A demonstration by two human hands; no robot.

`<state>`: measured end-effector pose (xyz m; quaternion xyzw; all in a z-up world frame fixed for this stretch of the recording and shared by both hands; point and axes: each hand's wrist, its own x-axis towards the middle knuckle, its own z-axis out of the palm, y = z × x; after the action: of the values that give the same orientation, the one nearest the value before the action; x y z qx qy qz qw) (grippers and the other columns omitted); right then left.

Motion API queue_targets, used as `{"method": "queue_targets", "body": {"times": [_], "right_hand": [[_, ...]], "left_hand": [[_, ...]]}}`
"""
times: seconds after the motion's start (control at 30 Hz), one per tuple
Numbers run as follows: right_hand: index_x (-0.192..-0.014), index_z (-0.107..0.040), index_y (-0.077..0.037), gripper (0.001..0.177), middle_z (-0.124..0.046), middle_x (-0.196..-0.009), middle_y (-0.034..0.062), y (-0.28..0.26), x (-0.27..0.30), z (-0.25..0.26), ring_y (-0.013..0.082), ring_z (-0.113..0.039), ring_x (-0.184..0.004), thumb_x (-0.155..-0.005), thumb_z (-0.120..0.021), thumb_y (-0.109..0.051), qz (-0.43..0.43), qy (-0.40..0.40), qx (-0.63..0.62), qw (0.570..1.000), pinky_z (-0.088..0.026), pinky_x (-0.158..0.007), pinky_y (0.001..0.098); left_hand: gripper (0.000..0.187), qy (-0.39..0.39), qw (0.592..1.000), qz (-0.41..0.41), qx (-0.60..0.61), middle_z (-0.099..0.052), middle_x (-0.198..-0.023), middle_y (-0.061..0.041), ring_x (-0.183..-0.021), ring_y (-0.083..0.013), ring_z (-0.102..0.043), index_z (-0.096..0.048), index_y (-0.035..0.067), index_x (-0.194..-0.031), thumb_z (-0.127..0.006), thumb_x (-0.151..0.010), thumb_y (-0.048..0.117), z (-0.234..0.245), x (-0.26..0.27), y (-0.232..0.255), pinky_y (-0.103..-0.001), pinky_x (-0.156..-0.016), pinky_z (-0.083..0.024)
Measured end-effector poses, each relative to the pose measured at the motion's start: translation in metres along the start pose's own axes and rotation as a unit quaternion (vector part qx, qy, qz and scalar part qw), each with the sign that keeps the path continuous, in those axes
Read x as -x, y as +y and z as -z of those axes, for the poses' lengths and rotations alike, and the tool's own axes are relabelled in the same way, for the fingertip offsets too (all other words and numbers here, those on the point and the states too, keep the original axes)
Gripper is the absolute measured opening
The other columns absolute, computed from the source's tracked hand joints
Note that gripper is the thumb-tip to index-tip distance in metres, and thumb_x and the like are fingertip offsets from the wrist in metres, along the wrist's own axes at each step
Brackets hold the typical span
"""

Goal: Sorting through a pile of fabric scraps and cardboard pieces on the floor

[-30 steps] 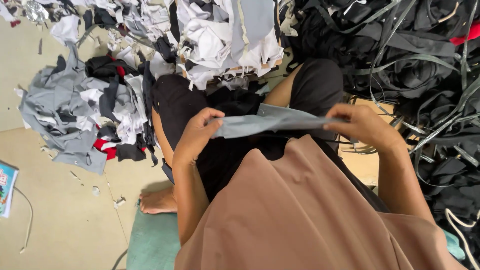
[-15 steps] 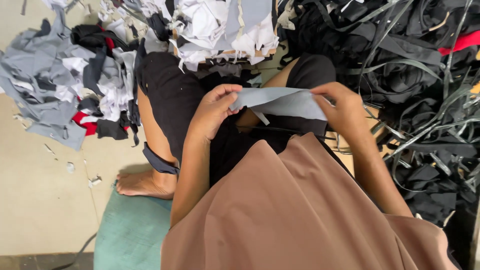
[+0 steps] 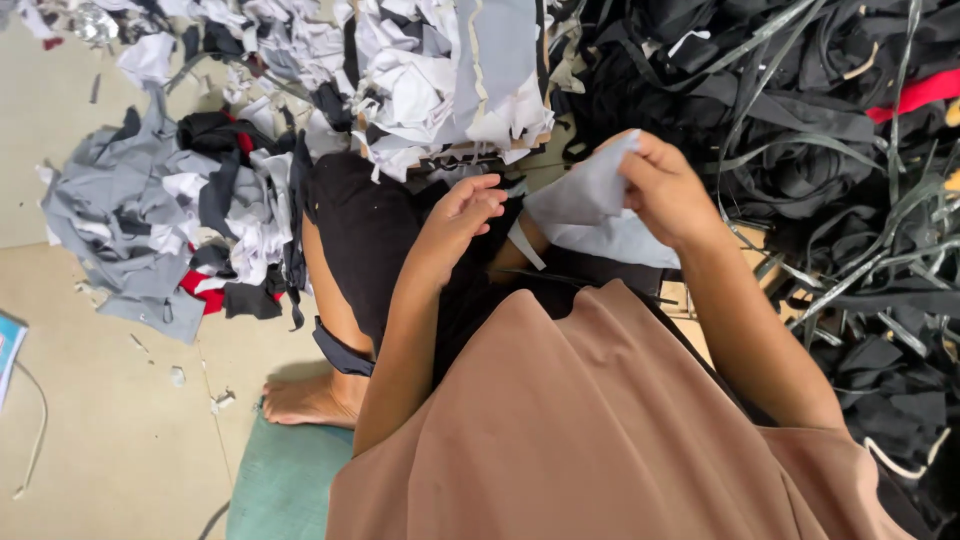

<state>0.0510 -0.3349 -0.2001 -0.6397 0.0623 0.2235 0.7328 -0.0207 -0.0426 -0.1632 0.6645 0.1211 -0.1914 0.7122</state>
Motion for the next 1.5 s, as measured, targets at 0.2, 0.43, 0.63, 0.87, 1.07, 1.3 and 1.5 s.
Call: {"method": "queue_targets", "body": {"times": [0.2, 0.43, 0.63, 0.87, 1.07, 1.3, 1.5], "right_hand": [[-0.110, -0.068, -0.004, 0.010, -0.068, -0.087, 0.0028, -0.061, 0.039, -0.017, 0.0086, -0.071, -0.071, -0.103, -0.060, -0.005, 0.027, 0.051, -0.009, 0.998, -0.064, -0.057, 0.0264], [-0.101, -0.075, -0.008, 0.016, -0.069, -0.079, 0.0036, -0.053, 0.021, -0.058, 0.0057, -0.060, -0.056, -0.087, -0.080, -0.003, 0.073, 0.082, 0.175, 0.978, -0.052, -0.045, 0.0199], [-0.103, -0.077, -0.009, 0.019, -0.072, -0.075, 0.0055, -0.080, 0.023, -0.090, 0.0105, -0.065, -0.063, -0.087, -0.070, -0.002, 0.048, -0.012, 0.272, 0.961, -0.055, -0.055, 0.0263], [-0.106, -0.078, -0.008, 0.019, -0.076, -0.089, 0.0160, -0.124, 0.036, -0.100, 0.0347, -0.073, -0.085, -0.086, -0.077, -0.007, 0.147, 0.003, 0.432, 0.890, -0.057, -0.071, 0.0450], [-0.099, -0.077, -0.013, 0.015, -0.075, -0.084, 0.0112, -0.140, 0.037, -0.104, 0.0276, -0.071, -0.078, -0.084, -0.077, -0.014, 0.112, -0.024, 0.435, 0.893, -0.055, -0.068, 0.0421], [-0.094, -0.075, -0.009, 0.006, -0.068, -0.078, 0.0042, -0.196, 0.073, -0.097, 0.0108, -0.058, -0.078, -0.088, -0.073, -0.006, 0.090, -0.074, 0.326, 0.938, -0.050, -0.067, 0.0290], [-0.096, -0.052, -0.011, 0.020, -0.055, -0.078, -0.0020, -0.207, 0.076, -0.081, 0.0046, -0.056, -0.069, -0.114, -0.060, -0.007, 0.157, 0.027, 0.251, 0.955, -0.045, -0.063, 0.0176]], "left_hand": [[0.047, -0.096, 0.995, 0.026, -0.011, -0.068, -0.130, -0.012, -0.114, -0.0196, -0.065, -0.060, 0.012, -0.141, -0.068, -0.099, 0.031, -0.039, -0.036, -0.005, -0.037, -0.095, -0.054], [0.044, -0.118, 0.988, -0.101, 0.009, -0.066, -0.134, -0.014, -0.121, -0.0207, -0.064, -0.060, 0.011, -0.142, -0.069, -0.102, 0.024, -0.045, -0.038, 0.014, -0.041, -0.104, -0.052], [0.037, -0.042, 0.989, -0.129, -0.054, -0.071, -0.121, -0.014, -0.113, -0.0217, -0.069, -0.066, 0.012, -0.135, -0.070, -0.098, 0.015, -0.044, -0.023, 0.030, -0.038, -0.099, -0.056], [0.036, -0.038, 0.991, -0.124, -0.030, -0.074, -0.107, -0.010, -0.103, -0.0176, -0.071, -0.067, 0.017, -0.132, -0.065, -0.097, 0.010, -0.049, -0.024, 0.033, -0.039, -0.094, -0.058], [0.036, 0.028, 0.974, -0.182, -0.128, -0.074, -0.107, -0.018, -0.108, -0.0349, -0.070, -0.070, 0.014, -0.123, -0.058, -0.092, 0.000, -0.047, -0.019, 0.052, -0.042, -0.090, -0.058], [0.016, 0.101, 0.931, -0.275, -0.217, -0.069, -0.096, -0.012, -0.097, -0.0364, -0.068, -0.066, 0.015, -0.102, -0.057, -0.095, 0.003, -0.043, -0.020, 0.069, -0.045, -0.090, -0.055], [0.015, 0.045, 0.951, -0.259, -0.162, -0.063, -0.084, -0.003, -0.078, -0.0170, -0.058, -0.056, 0.010, -0.090, -0.043, -0.091, 0.002, -0.042, 0.004, 0.112, -0.030, -0.075, -0.044]]}}
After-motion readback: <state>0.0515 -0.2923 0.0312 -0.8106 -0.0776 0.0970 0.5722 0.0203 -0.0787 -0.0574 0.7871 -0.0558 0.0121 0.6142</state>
